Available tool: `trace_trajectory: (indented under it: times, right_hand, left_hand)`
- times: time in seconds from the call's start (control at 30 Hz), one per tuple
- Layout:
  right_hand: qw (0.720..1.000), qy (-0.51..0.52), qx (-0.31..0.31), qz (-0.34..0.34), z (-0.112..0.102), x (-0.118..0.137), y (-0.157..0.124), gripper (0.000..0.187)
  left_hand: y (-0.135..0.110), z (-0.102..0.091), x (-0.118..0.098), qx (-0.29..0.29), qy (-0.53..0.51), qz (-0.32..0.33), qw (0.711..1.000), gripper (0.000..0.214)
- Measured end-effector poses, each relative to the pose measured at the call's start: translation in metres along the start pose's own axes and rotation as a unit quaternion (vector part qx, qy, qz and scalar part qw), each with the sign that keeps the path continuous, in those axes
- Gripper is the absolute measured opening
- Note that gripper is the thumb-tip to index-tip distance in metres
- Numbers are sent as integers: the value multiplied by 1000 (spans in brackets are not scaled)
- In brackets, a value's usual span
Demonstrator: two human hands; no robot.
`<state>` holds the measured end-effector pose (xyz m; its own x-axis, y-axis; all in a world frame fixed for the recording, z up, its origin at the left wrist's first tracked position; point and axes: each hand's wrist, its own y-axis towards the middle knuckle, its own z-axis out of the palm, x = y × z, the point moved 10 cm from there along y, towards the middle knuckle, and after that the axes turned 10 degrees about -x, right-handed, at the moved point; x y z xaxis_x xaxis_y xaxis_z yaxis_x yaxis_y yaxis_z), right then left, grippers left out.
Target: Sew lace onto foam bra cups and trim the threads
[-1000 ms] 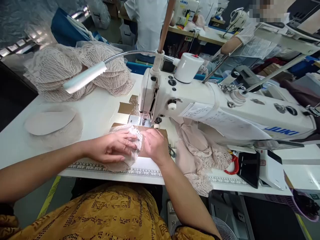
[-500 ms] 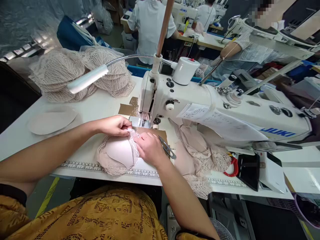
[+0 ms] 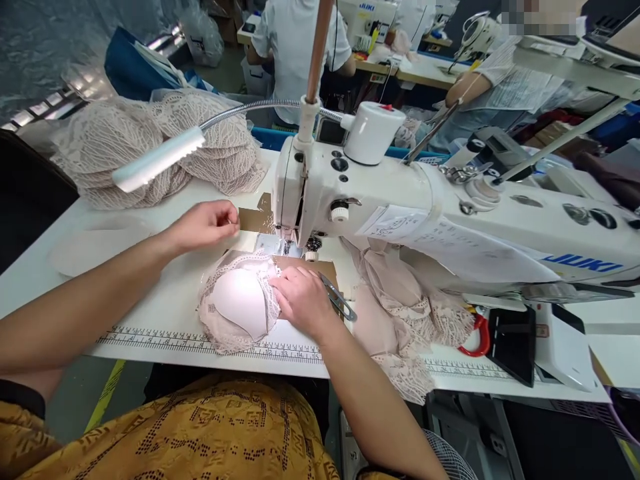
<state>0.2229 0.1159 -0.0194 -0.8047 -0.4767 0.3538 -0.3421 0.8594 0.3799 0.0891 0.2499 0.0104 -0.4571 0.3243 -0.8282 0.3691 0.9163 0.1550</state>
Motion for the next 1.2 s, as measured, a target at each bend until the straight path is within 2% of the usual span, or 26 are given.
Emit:
trace_trajectory:
  times: [0.03,0.07,0.13,0.2,0.23,0.3,0.4,0.53,0.67,0.8,0.97,1.2]
  right_hand:
    - [1000,-1,-2,-2,0,0,0,21]
    - [1000,-4,-3,-5,0,1,0,20]
    - [1000,-17,-8,-11,-1,1,0,19]
    - [999,-37,-19,-11,-3,1,0,22]
    - [999,-46,-28,-4,-6,-1,0,26]
    - [997,-59,-55,20,-12,-7,1,32]
    - [993,-71,-81,55,-19,-15,1,24]
    - [989,-127,-18,80,-6,-24,1,40]
    - [984,-147,19,103,1,-28,2,42]
    - [981,-153,21,115,0,-28,3,41]
    - [978,-160,22,129,-1,-29,7,40]
    - [985,-138,-10,100,-4,-25,10,36]
  left_hand:
    - [-6,-10,-10,-44,38,27,998,11]
    - [-13,-11,-22,-58,61,57,995,9]
    - [-33,12,-42,7,87,123,989,14]
    - [-54,48,-53,99,140,195,966,21]
    - [-62,62,-54,123,168,227,951,23]
    - [-71,84,-54,146,209,273,928,28]
    - [-72,98,-51,159,226,297,914,31]
    - [-67,98,-52,160,259,292,907,38]
    - [-62,96,-48,156,301,273,900,45]
    - [-59,100,-41,177,321,287,885,49]
    - [-49,100,-41,205,293,333,873,46]
    - [-35,97,-37,226,247,367,868,45]
